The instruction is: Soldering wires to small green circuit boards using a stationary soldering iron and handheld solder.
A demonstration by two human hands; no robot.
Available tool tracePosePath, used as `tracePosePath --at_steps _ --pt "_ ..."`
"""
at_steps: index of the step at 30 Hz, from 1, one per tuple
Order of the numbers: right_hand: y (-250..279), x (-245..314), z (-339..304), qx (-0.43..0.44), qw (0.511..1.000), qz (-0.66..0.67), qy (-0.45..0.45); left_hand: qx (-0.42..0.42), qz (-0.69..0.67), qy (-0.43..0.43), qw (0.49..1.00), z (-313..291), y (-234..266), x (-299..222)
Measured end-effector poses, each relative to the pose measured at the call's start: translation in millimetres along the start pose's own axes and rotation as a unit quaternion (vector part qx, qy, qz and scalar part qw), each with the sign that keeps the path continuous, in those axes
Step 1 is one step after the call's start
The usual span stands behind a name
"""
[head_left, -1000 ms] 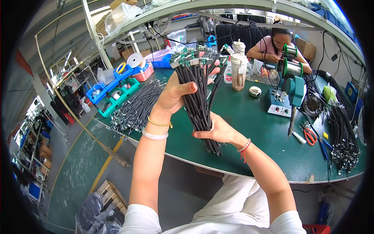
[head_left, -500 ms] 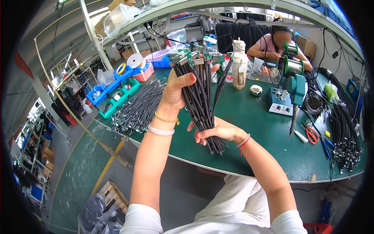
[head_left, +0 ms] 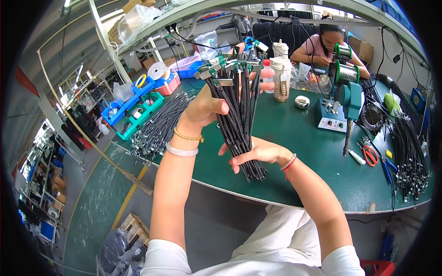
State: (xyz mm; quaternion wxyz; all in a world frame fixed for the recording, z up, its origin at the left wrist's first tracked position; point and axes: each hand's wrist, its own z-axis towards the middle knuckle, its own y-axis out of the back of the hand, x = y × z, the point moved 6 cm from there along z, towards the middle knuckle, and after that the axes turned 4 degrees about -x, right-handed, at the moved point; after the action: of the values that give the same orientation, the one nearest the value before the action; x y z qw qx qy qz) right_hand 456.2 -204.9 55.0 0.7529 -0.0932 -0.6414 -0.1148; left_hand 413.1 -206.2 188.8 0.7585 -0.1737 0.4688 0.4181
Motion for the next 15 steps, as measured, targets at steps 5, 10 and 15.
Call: tracePosePath --at_steps 5,10,15 --pt "6.6 -3.1 -5.1 -0.001 0.999 0.028 -0.016 -0.065 0.093 0.024 0.993 4.5 5.9 5.4" --pt "8.2 -6.0 -6.1 0.002 0.996 0.086 -0.013 -0.035 -0.112 -0.078 0.99 7.9 6.1 1.0" --pt "10.7 -7.4 -0.7 -0.018 0.996 0.086 -0.016 -0.098 0.074 -0.047 0.991 7.3 7.4 -3.2"
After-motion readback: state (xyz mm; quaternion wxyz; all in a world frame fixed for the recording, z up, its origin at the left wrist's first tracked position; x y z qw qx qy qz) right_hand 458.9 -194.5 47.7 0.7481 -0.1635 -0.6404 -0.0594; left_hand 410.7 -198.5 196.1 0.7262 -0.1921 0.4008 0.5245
